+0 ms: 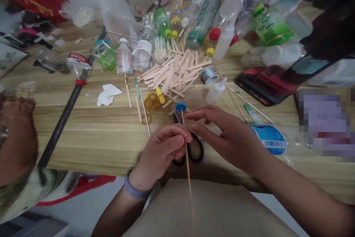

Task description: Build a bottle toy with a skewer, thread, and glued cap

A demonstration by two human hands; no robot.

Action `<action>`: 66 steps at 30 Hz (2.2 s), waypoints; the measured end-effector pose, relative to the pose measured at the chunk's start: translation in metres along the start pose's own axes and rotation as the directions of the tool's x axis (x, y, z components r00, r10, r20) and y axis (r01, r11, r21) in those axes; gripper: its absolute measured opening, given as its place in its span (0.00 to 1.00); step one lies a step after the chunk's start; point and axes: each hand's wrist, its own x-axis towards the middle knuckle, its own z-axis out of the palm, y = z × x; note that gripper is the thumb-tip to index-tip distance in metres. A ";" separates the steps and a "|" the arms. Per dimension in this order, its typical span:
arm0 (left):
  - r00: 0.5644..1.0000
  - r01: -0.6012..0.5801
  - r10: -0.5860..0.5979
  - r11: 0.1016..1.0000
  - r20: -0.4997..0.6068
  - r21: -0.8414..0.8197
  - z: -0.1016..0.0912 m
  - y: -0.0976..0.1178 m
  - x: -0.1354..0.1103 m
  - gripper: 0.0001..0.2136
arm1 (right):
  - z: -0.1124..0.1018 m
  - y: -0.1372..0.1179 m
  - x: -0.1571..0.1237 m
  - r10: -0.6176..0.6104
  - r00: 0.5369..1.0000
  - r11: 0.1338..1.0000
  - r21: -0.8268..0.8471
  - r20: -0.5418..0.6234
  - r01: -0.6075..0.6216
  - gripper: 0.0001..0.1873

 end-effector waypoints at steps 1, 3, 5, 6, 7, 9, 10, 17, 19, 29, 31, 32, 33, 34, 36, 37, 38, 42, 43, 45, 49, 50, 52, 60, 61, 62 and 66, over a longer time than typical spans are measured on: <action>1.000 0.003 -0.003 1.000 0.002 -0.016 0.000 0.000 0.000 0.12 | 0.000 0.000 -0.001 -0.008 1.000 1.000 -0.028 -0.026 0.007 0.09; 1.000 0.001 0.000 0.999 0.008 -0.035 -0.001 -0.001 0.000 0.13 | 0.001 -0.002 -0.004 -0.035 0.996 0.997 -0.078 -0.080 0.029 0.09; 1.000 -0.008 0.008 1.000 0.004 -0.028 -0.001 -0.002 -0.001 0.13 | 0.001 -0.005 -0.007 -0.062 0.990 0.992 -0.119 -0.126 0.047 0.09; 1.000 -0.011 0.011 1.000 -0.006 -0.014 -0.001 -0.002 -0.001 0.12 | 0.001 -0.007 -0.008 -0.073 0.987 0.990 -0.134 -0.144 0.054 0.09; 1.000 -0.009 0.009 1.000 -0.022 0.009 -0.001 -0.002 -0.001 0.12 | 0.001 -0.008 -0.009 -0.083 0.985 0.988 -0.144 -0.154 0.061 0.09; 0.998 0.001 0.002 0.998 -0.057 0.061 -0.001 -0.001 -0.001 0.13 | 0.000 -0.010 -0.010 -0.116 0.981 0.984 -0.152 -0.155 0.093 0.10; 0.997 0.009 -0.002 0.996 -0.073 0.084 -0.001 -0.002 -0.002 0.13 | 0.001 -0.010 -0.010 -0.140 0.981 0.981 -0.151 -0.138 0.118 0.11; 0.990 0.007 0.007 0.996 -0.144 0.094 -0.001 -0.002 -0.003 0.11 | 0.008 -0.004 -0.011 -0.317 0.948 0.942 -0.127 -0.040 0.310 0.12; 0.990 0.013 -0.003 0.997 -0.140 0.072 -0.001 -0.002 -0.004 0.11 | 0.010 -0.002 -0.012 -0.335 0.941 0.931 -0.169 -0.041 0.324 0.10; 0.993 -0.016 0.036 0.985 -0.115 0.169 -0.002 -0.003 -0.006 0.11 | 0.014 0.002 -0.013 -0.393 0.919 0.878 -0.290 0.019 0.382 0.08; 0.989 -0.034 0.053 0.989 -0.137 0.141 -0.003 -0.003 -0.006 0.11 | 0.014 0.001 -0.013 -0.385 0.923 0.896 -0.230 0.019 0.379 0.08; 0.987 -0.039 0.056 0.993 -0.148 0.115 -0.004 -0.004 -0.006 0.10 | 0.015 0.000 -0.014 -0.368 0.929 0.910 -0.197 0.021 0.365 0.08; 0.986 -0.042 0.056 0.995 -0.157 0.091 -0.004 -0.005 -0.007 0.09 | 0.016 -0.002 -0.014 -0.345 0.938 0.925 -0.163 0.022 0.344 0.08; 0.985 -0.044 0.055 0.996 -0.162 0.071 -0.004 -0.006 -0.007 0.09 | 0.016 -0.004 -0.014 -0.314 0.949 0.940 -0.130 0.024 0.315 0.09; 0.985 -0.059 0.065 0.997 -0.163 0.045 -0.004 -0.007 -0.007 0.07 | 0.017 -0.007 -0.016 -0.235 0.971 0.969 -0.075 0.037 0.237 0.09; 0.984 -0.074 0.078 0.997 -0.158 0.031 -0.004 -0.009 -0.007 0.07 | 0.017 -0.009 -0.016 -0.200 0.979 0.978 -0.060 0.040 0.202 0.09; 0.984 -0.094 0.096 0.995 -0.150 0.016 -0.004 -0.010 -0.007 0.06 | 0.017 -0.010 -0.017 -0.167 0.985 0.984 -0.052 0.044 0.169 0.09; 0.980 -0.179 0.176 0.983 -0.094 -0.034 -0.002 -0.012 -0.006 0.06 | 0.015 -0.012 -0.020 -0.070 0.996 0.997 -0.035 0.057 0.072 0.08; 0.980 -0.188 0.184 0.981 -0.078 -0.041 -0.001 -0.013 -0.006 0.06 | 0.015 -0.012 -0.020 -0.057 0.997 0.998 -0.027 0.057 0.059 0.08; 0.981 -0.190 0.187 0.980 -0.048 -0.067 0.000 -0.012 -0.006 0.06 | 0.014 -0.012 -0.021 -0.026 0.997 1.000 -0.003 0.066 0.026 0.07; 0.972 -0.233 0.231 0.965 -0.035 -0.124 0.004 -0.008 -0.006 0.08 | 0.014 -0.016 -0.019 0.049 0.993 0.991 0.120 0.108 -0.062 0.06; 0.970 -0.243 0.240 0.961 -0.039 -0.133 0.005 -0.007 -0.006 0.08 | 0.014 -0.018 -0.019 0.065 0.993 0.987 0.140 0.101 -0.079 0.06; 0.968 -0.251 0.248 0.957 -0.040 -0.144 0.006 -0.006 -0.005 0.08 | 0.014 -0.021 -0.018 0.085 0.994 0.985 0.143 0.061 -0.093 0.07; 0.964 -0.263 0.257 0.959 -0.066 -0.106 0.004 -0.005 -0.004 0.07 | 0.018 -0.021 -0.019 -0.009 1.000 1.000 -0.011 -0.021 0.009 0.07; 0.965 -0.262 0.256 0.959 -0.065 -0.110 0.004 -0.005 -0.004 0.07 | 0.019 -0.021 -0.019 -0.031 0.999 0.999 -0.038 -0.034 0.029 0.08; 0.966 -0.258 0.253 0.960 -0.063 -0.112 0.004 -0.005 -0.004 0.08 | 0.019 -0.020 -0.019 -0.053 0.997 0.996 -0.067 -0.047 0.050 0.08; 0.969 -0.245 0.239 0.963 -0.064 -0.114 0.006 -0.004 -0.005 0.09 | 0.020 -0.019 -0.019 -0.122 0.989 0.982 -0.154 -0.086 0.108 0.08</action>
